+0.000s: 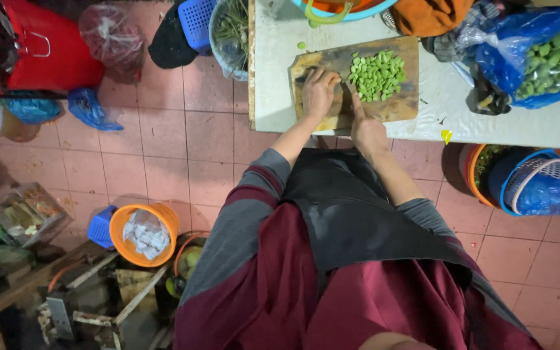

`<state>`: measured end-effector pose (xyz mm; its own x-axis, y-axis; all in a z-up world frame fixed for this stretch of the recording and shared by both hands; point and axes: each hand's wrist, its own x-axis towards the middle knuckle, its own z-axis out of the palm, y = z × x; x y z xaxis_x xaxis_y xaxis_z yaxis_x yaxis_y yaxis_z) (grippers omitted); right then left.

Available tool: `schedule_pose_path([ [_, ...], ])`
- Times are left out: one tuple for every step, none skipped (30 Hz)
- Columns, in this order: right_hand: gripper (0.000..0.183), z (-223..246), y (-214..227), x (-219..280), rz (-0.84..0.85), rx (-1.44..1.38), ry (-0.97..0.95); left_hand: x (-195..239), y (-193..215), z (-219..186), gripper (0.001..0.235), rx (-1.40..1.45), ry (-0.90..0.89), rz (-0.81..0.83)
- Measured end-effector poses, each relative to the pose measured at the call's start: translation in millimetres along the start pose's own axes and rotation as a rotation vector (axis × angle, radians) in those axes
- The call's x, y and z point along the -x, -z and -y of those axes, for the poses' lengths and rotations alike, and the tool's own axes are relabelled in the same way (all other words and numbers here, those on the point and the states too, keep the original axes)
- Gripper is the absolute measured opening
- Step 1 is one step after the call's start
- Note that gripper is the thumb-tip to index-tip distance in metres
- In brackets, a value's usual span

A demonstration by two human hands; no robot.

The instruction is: Cutting green beans on a wooden cutting board in a kitchen setting.

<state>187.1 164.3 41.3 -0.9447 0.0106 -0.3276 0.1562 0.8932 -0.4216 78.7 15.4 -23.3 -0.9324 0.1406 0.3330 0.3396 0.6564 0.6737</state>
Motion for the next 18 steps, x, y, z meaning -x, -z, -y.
schedule_pose_path([
  [0.076,-2,-2,0,-0.008,0.000,-0.004,0,0,-2,0.008,0.004,-0.008,0.000],
  [0.075,-4,-3,-1,0.004,-0.006,-0.005,-1,2,-3,0.006,-0.012,-0.019,0.004],
  [0.075,-4,-4,-2,0.015,-0.013,-0.007,-1,4,-4,0.005,-0.028,-0.030,0.008],
  [0.075,-17,-14,-4,0.007,-0.012,-0.005,0,-4,1,0.005,-0.027,-0.037,0.002],
  [0.076,-30,-24,-7,-0.054,-0.107,0.070,0,-12,6,0.005,-0.046,-0.041,0.018],
  [0.076,-40,-36,-10,-0.110,-0.205,0.148,3,-18,14,0.006,-0.070,-0.041,0.035],
  [0.076,-46,-40,-2,-0.114,-0.206,0.153,5,-23,23,0.006,-0.073,-0.044,0.031],
  [0.073,-52,-43,2,-0.219,-0.305,0.198,3,-27,34,0.013,-0.141,-0.063,0.023],
  [0.070,-59,-46,4,-0.324,-0.404,0.244,0,-32,46,0.021,-0.208,-0.081,0.014],
  [0.070,-50,-39,9,-0.324,-0.407,0.241,-8,-22,49,0.021,-0.209,-0.082,0.018],
  [0.070,-43,-32,12,-0.307,-0.401,0.224,-17,-13,52,0.029,-0.146,-0.017,0.017],
  [0.070,-37,-26,20,-0.288,-0.395,0.199,-24,-7,53,0.038,-0.078,0.048,0.023],
  [0.070,-30,-26,14,-0.288,-0.397,0.187,-38,4,57,0.038,-0.074,0.047,0.034],
  [0.072,-24,-27,11,-0.195,-0.316,0.141,-51,13,61,0.031,0.014,0.184,0.052],
  [0.075,-19,-28,8,-0.100,-0.236,0.095,-64,23,64,0.024,0.101,0.321,0.071],
  [0.075,-16,-27,4,-0.106,-0.236,0.092,-68,25,74,0.024,0.103,0.315,0.073],
  [0.071,-13,-26,-1,-0.102,-0.232,0.093,-73,27,84,0.025,-0.098,0.142,0.141],
  [0.067,-9,-27,-4,-0.092,-0.227,0.094,-75,29,94,0.027,-0.298,-0.028,0.208],
])
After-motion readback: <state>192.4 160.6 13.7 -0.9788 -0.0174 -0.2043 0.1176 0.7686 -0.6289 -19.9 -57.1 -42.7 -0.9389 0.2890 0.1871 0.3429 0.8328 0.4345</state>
